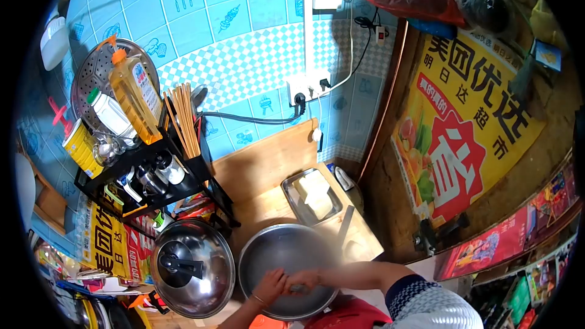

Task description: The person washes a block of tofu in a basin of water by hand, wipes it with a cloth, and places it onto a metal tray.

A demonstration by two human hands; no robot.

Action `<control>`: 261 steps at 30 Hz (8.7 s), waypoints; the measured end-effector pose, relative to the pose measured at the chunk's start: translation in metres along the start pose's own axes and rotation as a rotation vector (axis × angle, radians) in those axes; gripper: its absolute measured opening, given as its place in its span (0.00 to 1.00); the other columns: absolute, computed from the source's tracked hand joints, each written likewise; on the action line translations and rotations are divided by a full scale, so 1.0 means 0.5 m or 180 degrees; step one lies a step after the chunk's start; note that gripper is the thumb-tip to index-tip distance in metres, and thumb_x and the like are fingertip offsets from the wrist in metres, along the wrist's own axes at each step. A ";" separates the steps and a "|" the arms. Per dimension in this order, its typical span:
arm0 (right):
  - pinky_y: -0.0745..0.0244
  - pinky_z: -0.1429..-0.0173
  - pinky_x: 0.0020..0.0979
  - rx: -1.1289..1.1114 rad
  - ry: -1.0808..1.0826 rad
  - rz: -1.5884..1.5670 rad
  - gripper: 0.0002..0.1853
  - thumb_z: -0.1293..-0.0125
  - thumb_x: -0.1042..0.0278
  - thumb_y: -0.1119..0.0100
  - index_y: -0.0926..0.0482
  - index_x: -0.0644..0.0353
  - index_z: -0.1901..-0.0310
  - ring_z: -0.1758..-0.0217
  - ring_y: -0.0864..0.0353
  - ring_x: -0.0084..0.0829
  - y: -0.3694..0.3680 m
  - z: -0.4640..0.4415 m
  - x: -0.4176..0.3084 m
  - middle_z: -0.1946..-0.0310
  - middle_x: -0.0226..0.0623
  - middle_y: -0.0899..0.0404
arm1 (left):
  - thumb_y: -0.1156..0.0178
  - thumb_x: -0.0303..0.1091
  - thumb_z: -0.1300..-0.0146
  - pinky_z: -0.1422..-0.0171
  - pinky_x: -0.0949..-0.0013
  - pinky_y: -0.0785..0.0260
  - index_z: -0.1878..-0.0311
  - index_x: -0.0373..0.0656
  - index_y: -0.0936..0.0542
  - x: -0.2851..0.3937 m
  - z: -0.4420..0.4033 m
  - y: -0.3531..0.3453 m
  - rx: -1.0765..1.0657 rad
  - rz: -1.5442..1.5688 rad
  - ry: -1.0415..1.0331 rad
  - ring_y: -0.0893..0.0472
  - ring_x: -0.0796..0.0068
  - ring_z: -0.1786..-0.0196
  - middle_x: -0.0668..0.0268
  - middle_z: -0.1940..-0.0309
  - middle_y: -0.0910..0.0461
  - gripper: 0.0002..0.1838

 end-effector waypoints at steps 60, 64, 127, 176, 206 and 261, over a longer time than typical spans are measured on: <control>0.25 0.60 0.39 0.1421 -0.2338 0.2479 0.14 0.42 0.63 0.48 0.25 0.54 0.54 0.64 0.20 0.44 -0.037 -0.007 -0.192 0.69 0.43 0.19 | 0.37 0.41 0.50 0.79 0.77 0.42 0.64 0.51 0.28 0.026 -0.032 0.018 -0.1323 0.6427 0.2608 0.33 0.83 0.79 0.75 0.78 0.32 0.13; 0.41 0.84 0.19 0.2080 -0.2380 -0.1337 0.19 0.43 0.45 0.38 0.26 0.54 0.65 0.83 0.37 0.14 -0.032 0.002 -0.161 0.80 0.28 0.30 | 0.61 0.65 0.36 0.74 0.77 0.41 0.54 0.47 0.26 -0.036 -0.019 0.004 -0.0205 0.5494 0.3925 0.32 0.84 0.77 0.77 0.79 0.32 0.30; 0.29 0.61 0.43 0.3353 -0.2284 0.0552 0.16 0.44 0.59 0.42 0.23 0.64 0.62 0.63 0.21 0.52 -0.056 -0.079 -0.171 0.69 0.53 0.21 | 0.48 0.34 0.42 0.80 0.68 0.38 0.73 0.42 0.29 0.018 -0.131 0.052 0.2245 0.4963 0.4192 0.29 0.73 0.85 0.66 0.87 0.35 0.07; 0.27 0.61 0.19 0.3743 -0.0670 -0.2012 0.14 0.30 0.64 0.52 0.27 0.62 0.49 0.63 0.24 0.18 0.117 -0.036 -0.441 0.61 0.29 0.22 | 0.58 0.61 0.34 0.41 0.62 0.38 0.36 0.42 0.37 0.079 -0.080 0.203 0.2009 0.5010 0.3111 0.32 0.69 0.40 0.60 0.40 0.33 0.35; 0.36 0.39 0.24 0.2822 0.3186 -0.6102 0.19 0.28 0.60 0.60 0.36 0.58 0.40 0.43 0.32 0.24 -0.059 0.059 -0.272 0.45 0.33 0.31 | 0.58 0.36 0.30 0.30 0.61 0.49 0.33 0.33 0.47 0.262 -0.296 0.198 0.2432 0.6231 0.1748 0.39 0.59 0.33 0.49 0.35 0.42 0.27; 0.35 0.45 0.36 0.4216 -0.2202 0.1952 0.14 0.63 0.75 0.31 0.21 0.59 0.70 0.51 0.29 0.37 0.027 0.389 -0.322 0.62 0.35 0.24 | 0.47 0.56 0.42 0.34 0.50 0.44 0.40 0.39 0.33 0.014 -0.273 0.027 0.2503 0.8355 0.2554 0.32 0.58 0.40 0.55 0.44 0.30 0.34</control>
Point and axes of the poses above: each hand's wrist, its own z-axis away from the middle knuckle, its own y-axis out of the back of the hand, x = y × z, the point moved 2 cm from there along -z, towards the middle knuckle
